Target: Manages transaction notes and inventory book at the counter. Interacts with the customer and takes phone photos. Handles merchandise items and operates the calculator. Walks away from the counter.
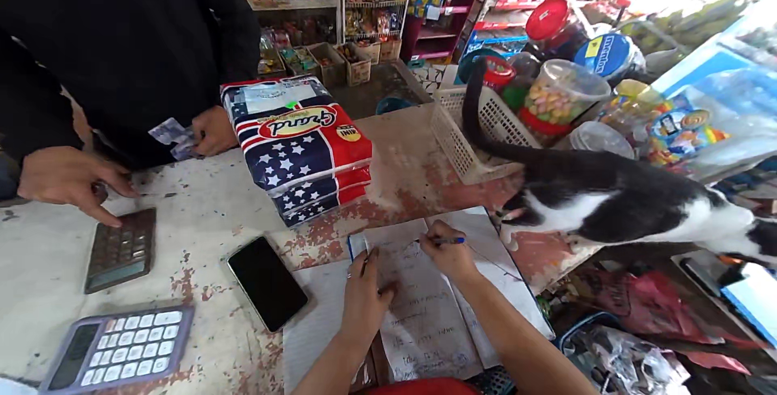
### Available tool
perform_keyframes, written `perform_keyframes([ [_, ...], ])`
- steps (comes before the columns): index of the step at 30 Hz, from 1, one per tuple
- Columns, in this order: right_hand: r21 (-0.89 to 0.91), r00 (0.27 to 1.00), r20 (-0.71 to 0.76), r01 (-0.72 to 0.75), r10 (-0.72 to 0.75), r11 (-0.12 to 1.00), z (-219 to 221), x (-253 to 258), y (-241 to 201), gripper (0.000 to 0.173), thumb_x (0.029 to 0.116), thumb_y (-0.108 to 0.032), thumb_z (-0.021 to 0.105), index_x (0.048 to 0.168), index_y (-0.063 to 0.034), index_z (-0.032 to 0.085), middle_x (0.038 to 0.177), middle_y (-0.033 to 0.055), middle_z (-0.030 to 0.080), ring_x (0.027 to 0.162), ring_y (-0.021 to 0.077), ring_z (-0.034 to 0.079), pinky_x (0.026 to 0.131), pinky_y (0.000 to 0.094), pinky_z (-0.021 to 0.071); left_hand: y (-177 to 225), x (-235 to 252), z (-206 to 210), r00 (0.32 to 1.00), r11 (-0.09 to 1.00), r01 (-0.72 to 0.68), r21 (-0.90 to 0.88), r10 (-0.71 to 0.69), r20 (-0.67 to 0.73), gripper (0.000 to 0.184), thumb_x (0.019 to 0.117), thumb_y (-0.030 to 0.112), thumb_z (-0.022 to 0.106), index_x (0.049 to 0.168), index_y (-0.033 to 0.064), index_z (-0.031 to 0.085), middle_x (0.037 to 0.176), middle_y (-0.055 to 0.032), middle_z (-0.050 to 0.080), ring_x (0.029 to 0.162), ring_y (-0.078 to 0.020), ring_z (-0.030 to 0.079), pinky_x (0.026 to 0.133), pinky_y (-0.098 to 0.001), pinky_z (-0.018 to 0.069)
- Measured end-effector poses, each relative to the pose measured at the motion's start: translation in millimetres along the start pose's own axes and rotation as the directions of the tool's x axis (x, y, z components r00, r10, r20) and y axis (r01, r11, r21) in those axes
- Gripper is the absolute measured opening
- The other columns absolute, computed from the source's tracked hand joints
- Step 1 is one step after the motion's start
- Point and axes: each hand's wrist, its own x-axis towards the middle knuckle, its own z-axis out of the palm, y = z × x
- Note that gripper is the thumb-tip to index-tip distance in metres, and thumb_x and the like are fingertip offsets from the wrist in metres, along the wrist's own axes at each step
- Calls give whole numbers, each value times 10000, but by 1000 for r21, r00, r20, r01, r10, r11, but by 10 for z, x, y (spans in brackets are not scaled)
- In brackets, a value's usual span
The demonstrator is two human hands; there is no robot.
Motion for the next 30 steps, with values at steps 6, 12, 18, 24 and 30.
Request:
perform_keyframes([
  [6, -16, 991, -55, 117, -118, 993, 50, -156, 53, 234, 921, -180, 639, 838, 37, 669, 772, 138, 658, 741, 244, 645, 729, 433, 523, 52, -7, -43, 998, 998, 52, -29, -51, 35, 765, 809, 180, 834, 1462, -35, 499, 1516, -296, 435, 1352, -435, 497, 1079, -511, 461],
  [12, 178, 991, -54, 129, -121, 976, 51, 18, 7, 230, 974, -177, 613, 986, 41, 682, 865, 96, 679, 777, 109, 641, 750, 291, 541, 53, -11, -45, 998, 998, 58, 11, -58, 23, 758, 823, 243, 832, 1453, -33, 514, 1509, -308, 437, 1324, -452, 518, 1058, -511, 476],
  [18, 134, 955, 160, 230, -250, 964, 320, 155, -240, 253, 973, -228, 629, 986, 7, 722, 897, 118, 715, 813, 157, 668, 788, 324, 534, 52, 0, -45, 997, 997, 71, -2, -71, 21, 741, 789, 219, 856, 1418, -31, 554, 1500, -278, 456, 1303, -420, 533, 1053, -489, 482],
  [24, 58, 937, 142, 314, -319, 948, 333, 77, -259, 241, 972, -208, 625, 961, 8, 732, 900, 133, 723, 872, 219, 688, 873, 395, 523, 58, -17, -58, 996, 997, 82, -9, -82, 42, 763, 796, 239, 860, 1432, -33, 538, 1506, -272, 451, 1285, -412, 545, 1042, -481, 488],
  [30, 247, 997, -22, 80, -77, 966, 134, 274, -163, 242, 1023, -129, 536, 1022, 61, 685, 856, 106, 690, 779, 142, 661, 758, 326, 558, 49, -10, -48, 998, 998, 58, -2, -58, 29, 720, 794, 204, 849, 1403, -46, 558, 1504, -280, 454, 1315, -420, 531, 1051, -496, 485],
])
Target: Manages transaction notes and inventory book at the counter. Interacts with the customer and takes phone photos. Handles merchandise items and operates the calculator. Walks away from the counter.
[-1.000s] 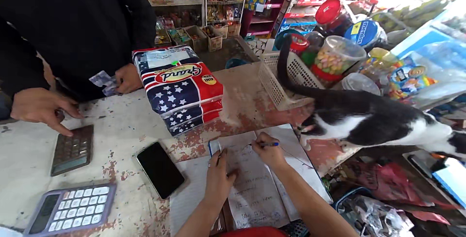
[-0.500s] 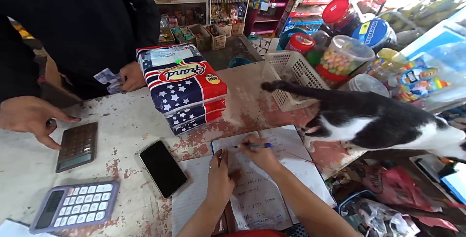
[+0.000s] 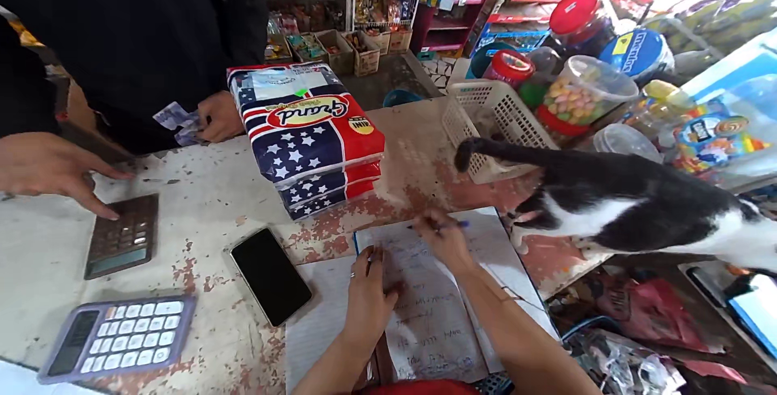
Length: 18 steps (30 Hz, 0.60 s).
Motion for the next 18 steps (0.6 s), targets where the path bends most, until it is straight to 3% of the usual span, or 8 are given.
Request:
perform_keyframes([
  [2, 268, 994, -19, -103, 112, 958, -21, 113, 12, 258, 1075, -144, 479, 1072, 42, 659, 872, 51, 688, 762, 88, 661, 749, 276, 576, -24, -8, 27, 999, 1000, -22, -6, 22, -30, 709, 797, 219, 845, 1393, -48, 569, 1489, -294, 464, 1295, -430, 546, 1038, -502, 496],
  [3, 323, 992, -21, -109, 123, 940, 10, 147, 64, 229, 1068, -144, 508, 1066, 29, 657, 859, 38, 686, 741, 81, 661, 727, 269, 581, -39, -21, 42, 999, 1000, -28, -12, 27, -39, 702, 800, 229, 842, 1389, -44, 573, 1486, -295, 465, 1276, -433, 557, 1025, -502, 504],
  [5, 259, 993, -27, -100, 111, 961, 72, 199, 168, 153, 995, -128, 659, 960, 20, 651, 775, 39, 661, 665, 79, 628, 656, 267, 562, -56, -24, 62, 998, 999, -37, -11, 36, -57, 707, 806, 245, 842, 1399, -27, 571, 1478, -292, 470, 1236, -428, 581, 995, -494, 523],
  [8, 74, 993, -11, -114, 115, 991, 101, 203, 154, 253, 933, -180, 755, 803, -14, 616, 654, 20, 578, 583, 71, 552, 595, 255, 498, -76, -19, 76, 994, 998, -65, -3, 64, -83, 704, 803, 250, 844, 1394, -24, 576, 1460, -291, 485, 1182, -416, 613, 952, -493, 541],
  [11, -42, 992, 23, -119, 120, 992, 156, 189, 153, 246, 925, -204, 763, 814, -3, 673, 696, 50, 630, 636, 108, 588, 658, 319, 522, -84, -19, 77, 994, 998, -70, 6, 70, -83, 699, 805, 256, 840, 1390, -25, 579, 1456, -291, 488, 1169, -415, 620, 939, -499, 544],
  [14, -118, 995, 33, -87, 91, 989, 160, 190, 150, 249, 916, -206, 745, 764, -27, 661, 660, 26, 589, 609, 96, 540, 622, 310, 479, -76, -13, 82, 995, 998, -57, 5, 58, -80, 695, 802, 245, 840, 1390, -19, 581, 1460, -285, 487, 1167, -417, 617, 929, -506, 545],
  [18, -140, 981, 48, -179, 187, 974, 139, 202, 77, 211, 933, -177, 719, 820, -5, 675, 727, 66, 617, 677, 138, 573, 676, 351, 498, -59, -11, 55, 997, 999, -43, 8, 44, -63, 693, 808, 244, 840, 1394, -18, 580, 1465, -279, 485, 1165, -407, 620, 943, -490, 544],
])
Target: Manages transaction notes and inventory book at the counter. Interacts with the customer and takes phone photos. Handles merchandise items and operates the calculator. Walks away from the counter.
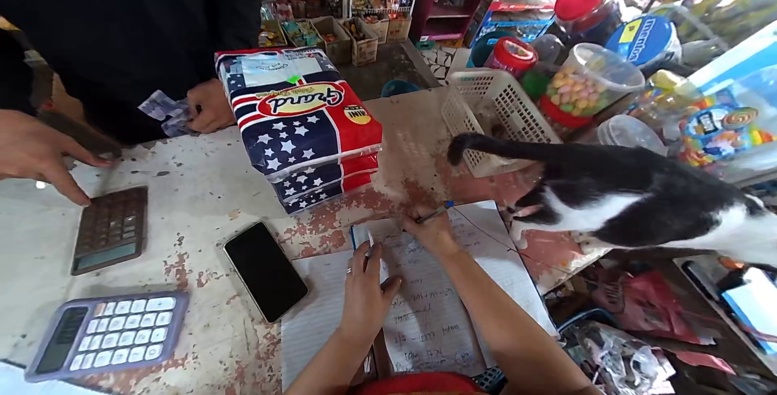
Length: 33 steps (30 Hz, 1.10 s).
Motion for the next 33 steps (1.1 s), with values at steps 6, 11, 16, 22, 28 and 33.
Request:
perform_keyframes([
  [6, -11, 996, -76, 53, -53, 999, 7, 36, 30, 206, 916, -154, 706, 782, -7, 652, 679, 45, 583, 635, 109, 540, 624, 313, 470, -6, 7, 14, 1000, 1000, -22, 15, 22, -21, 685, 799, 246, 849, 1373, -27, 595, 1437, -290, 504, 1114, -401, 643, 907, -484, 559],
  [11, -30, 996, -62, 68, -70, 997, -6, 29, 3, 223, 925, -156, 687, 782, 11, 647, 697, 68, 588, 661, 134, 547, 648, 332, 470, 5, -4, 11, 999, 1000, -16, 18, 17, -32, 684, 793, 242, 854, 1371, -21, 601, 1444, -283, 503, 1128, -399, 638, 919, -482, 554],
  [16, -3, 985, -117, 126, -126, 992, 24, 36, 84, 213, 927, -104, 665, 762, 21, 618, 665, 63, 548, 630, 120, 511, 617, 301, 448, 10, -9, 11, 999, 999, -20, 27, 21, -26, 688, 795, 249, 854, 1373, -22, 598, 1443, -284, 501, 1155, -408, 621, 939, -471, 547],
  [22, 203, 987, -128, 126, -102, 971, -133, -92, 20, 185, 989, -130, 657, 920, 40, 640, 764, 67, 584, 682, 113, 548, 675, 304, 497, 2, 13, -37, 1000, 999, -11, -30, 12, 21, 691, 809, 203, 835, 1400, -34, 566, 1480, -296, 465, 1259, -426, 568, 1008, -496, 514],
  [28, 358, 910, -375, 320, -179, 877, -1014, -1135, 434, 350, 1035, -298, 563, 1269, -41, 609, 1025, 9, 734, 839, 101, 692, 765, 296, 596, 1, 22, -134, 997, 968, -14, -251, -5, -75, 632, 888, 207, 748, 1441, -5, 529, 1486, -286, 459, 1294, -399, 530, 1001, -477, 516],
  [33, 591, 705, -604, 84, 372, 802, -1346, -2278, 1374, 348, 1045, -174, 476, 1338, 13, 489, 947, 12, 696, 730, 72, 663, 641, 242, 572, 111, -29, -242, 992, 890, 81, -448, -117, -52, 730, 894, 285, 708, 1507, -3, 439, 1597, -323, 252, 1474, -457, 249, 1153, -557, 322],
])
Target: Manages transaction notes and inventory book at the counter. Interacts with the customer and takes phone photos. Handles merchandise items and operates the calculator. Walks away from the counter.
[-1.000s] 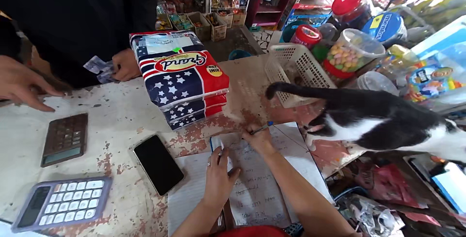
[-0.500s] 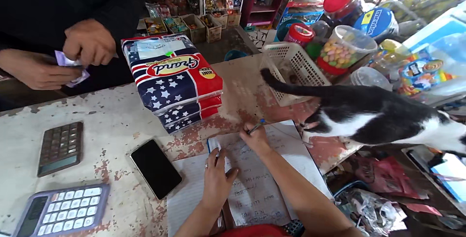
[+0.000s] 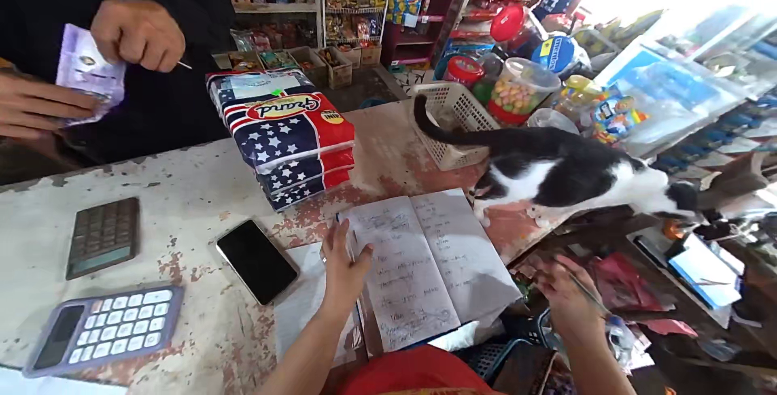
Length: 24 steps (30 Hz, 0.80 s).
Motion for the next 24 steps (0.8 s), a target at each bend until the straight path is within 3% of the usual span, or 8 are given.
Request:
perform_keyframes([
  [2, 201, 917, -287, -224, 276, 954, -335, -95, 119, 184, 1093, -219, 420, 1192, -102, 521, 770, -56, 630, 578, 26, 584, 535, 202, 517, 55, -52, -19, 996, 989, 86, -117, -81, 44, 758, 898, 288, 706, 1537, 21, 397, 1629, -292, 200, 1501, -399, 237, 1143, -524, 356],
  [4, 320, 855, -356, -268, 378, 909, -497, -232, 214, 161, 1083, -252, 425, 1012, -148, 525, 683, -74, 585, 532, 30, 556, 521, 208, 510, 122, -102, -38, 983, 962, 176, -207, -161, 87, 772, 900, 259, 715, 1555, 40, 370, 1639, -265, 186, 1500, -354, 257, 1142, -501, 364],
  [7, 169, 963, -145, -202, 227, 965, -280, -416, 137, 378, 1115, -350, 276, 1156, -88, 546, 755, -75, 612, 655, 54, 610, 648, 263, 548, 188, -177, -35, 976, 956, 209, -208, -192, 101, 774, 898, 244, 728, 1556, 51, 368, 1644, -254, 177, 1503, -355, 244, 1156, -511, 342],
  [10, 163, 984, 166, -93, 66, 982, 432, -361, -163, 439, 1120, -280, 221, 1300, 1, 507, 904, -4, 665, 756, 97, 664, 743, 299, 588, 272, -237, 52, 990, 969, -36, 243, 1, 143, 759, 902, 373, 703, 1527, 38, 434, 1619, -316, 215, 1498, -502, 185, 1143, -665, 281],
  [12, 185, 937, 348, -75, 6, 980, 1052, -234, -374, 413, 1108, -210, 242, 1203, 49, 549, 936, 51, 692, 812, 129, 688, 804, 325, 594, 411, -166, 226, 940, 777, -289, 559, 121, 318, 727, 957, 486, 619, 1525, 61, 460, 1618, -281, 291, 1510, -522, 177, 1168, -709, 206],
  [14, 163, 860, 506, -17, -69, 986, 1641, 4, -428, 334, 1094, -146, 345, 1097, 58, 609, 917, 68, 689, 805, 132, 677, 799, 329, 590, 507, 26, 497, 835, 629, -472, 617, 96, 542, 747, 1019, 522, 509, 1574, 44, 366, 1653, -223, 260, 1545, -447, 146, 1217, -659, 140],
  [18, -106, 788, 615, 130, -38, 986, 2541, 445, -372, 262, 1059, -220, 571, 1174, 15, 590, 842, 79, 620, 658, 114, 573, 650, 291, 521, 353, 271, 904, 766, 593, -515, 619, -5, 643, 841, 1040, 607, 371, 1623, 28, 194, 1700, -199, 94, 1574, -387, 38, 1244, -608, 80],
  [24, -345, 788, 614, 324, -49, 881, 2833, 562, -21, 322, 970, -274, 705, 962, 48, 684, 849, 144, 675, 763, 195, 645, 785, 389, 550, 174, 246, 837, 792, 528, -447, 722, -141, 594, 929, 1005, 695, 311, 1639, 48, 104, 1706, -191, 38, 1584, -332, 14, 1265, -543, 31],
])
